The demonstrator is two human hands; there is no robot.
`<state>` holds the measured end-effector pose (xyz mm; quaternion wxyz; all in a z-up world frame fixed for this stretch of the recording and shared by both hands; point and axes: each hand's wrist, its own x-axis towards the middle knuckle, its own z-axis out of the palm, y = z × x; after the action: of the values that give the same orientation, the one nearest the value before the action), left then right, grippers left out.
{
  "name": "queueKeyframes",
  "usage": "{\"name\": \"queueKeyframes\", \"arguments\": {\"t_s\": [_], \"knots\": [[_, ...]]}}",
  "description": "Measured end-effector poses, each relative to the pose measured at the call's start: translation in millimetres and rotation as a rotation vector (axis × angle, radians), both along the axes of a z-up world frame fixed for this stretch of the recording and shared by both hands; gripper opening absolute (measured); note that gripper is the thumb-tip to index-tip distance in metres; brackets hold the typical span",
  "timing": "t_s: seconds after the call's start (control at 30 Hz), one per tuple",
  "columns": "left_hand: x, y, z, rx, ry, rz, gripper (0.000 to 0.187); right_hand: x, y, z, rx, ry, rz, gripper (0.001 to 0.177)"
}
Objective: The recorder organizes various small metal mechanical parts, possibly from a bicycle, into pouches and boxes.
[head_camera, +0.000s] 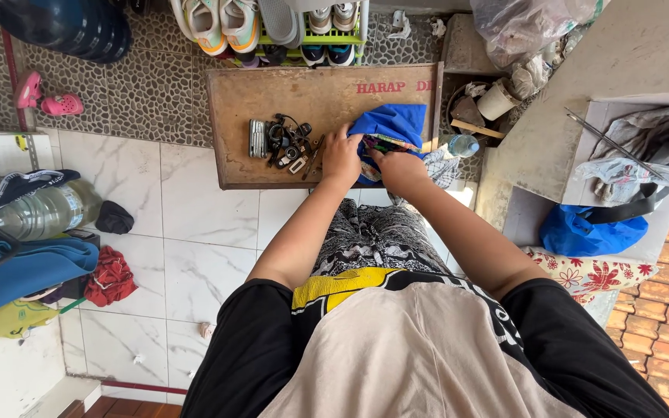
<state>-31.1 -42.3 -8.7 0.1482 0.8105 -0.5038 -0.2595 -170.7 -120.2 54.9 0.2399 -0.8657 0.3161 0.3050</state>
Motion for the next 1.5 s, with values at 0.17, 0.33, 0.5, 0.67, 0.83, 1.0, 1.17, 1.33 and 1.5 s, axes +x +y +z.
{"name": "queueKeyframes", "arguments": {"t_s": [0.17,0.33,0.5,0.67,0.83,1.0,1.17,1.33,1.5], "knots": [[1.5,-1.8,8.4,-0.005,0.013,0.033,0.043,3.2,-7.1,-31.0,-0.050,0.007,-0.062,0.043],[3.8,0.9,-1.6,-0.034,0.028,0.059,0.048,1.9,-4.2,-44.8,-0.167,-0.001,-0.149,0.025],[5.4,-2.0,12.8,-0.044,0.002,0.057,0.038,1.6,-5.4,-32.9,-0.076,-0.047,0.078,0.054],[7.0,2.0,-3.0,-0.091,0.044,0.051,0.045,-1.8,-5.3,-24.8,-0.089,-0.026,-0.074,0.040],[8.2,-0.9,5.6,-0.082,0.034,0.040,0.050,1.8,-16.1,1.1,-0.127,-0.080,-0.245,0.056],[2.5,-8.5,17.8,-0.031,0.036,0.034,0.039,-4.4,-36.1,6.8,-0.136,-0.116,-0.283,0.063],[-8.1,-22.6,23.8,-0.115,0.053,0.020,0.042,-12.2,-55.4,21.2,-0.157,-0.088,-0.289,0.078],[-10.1,-44.1,54.4,0.022,0.166,0.039,0.043,-23.0,-70.3,14.1,-0.154,-0.126,-0.254,0.083],[-10.7,-50.2,42.1,-0.041,0.170,0.007,0.057,-23.8,-72.1,-3.8,-0.146,-0.292,-0.103,0.075]]}}
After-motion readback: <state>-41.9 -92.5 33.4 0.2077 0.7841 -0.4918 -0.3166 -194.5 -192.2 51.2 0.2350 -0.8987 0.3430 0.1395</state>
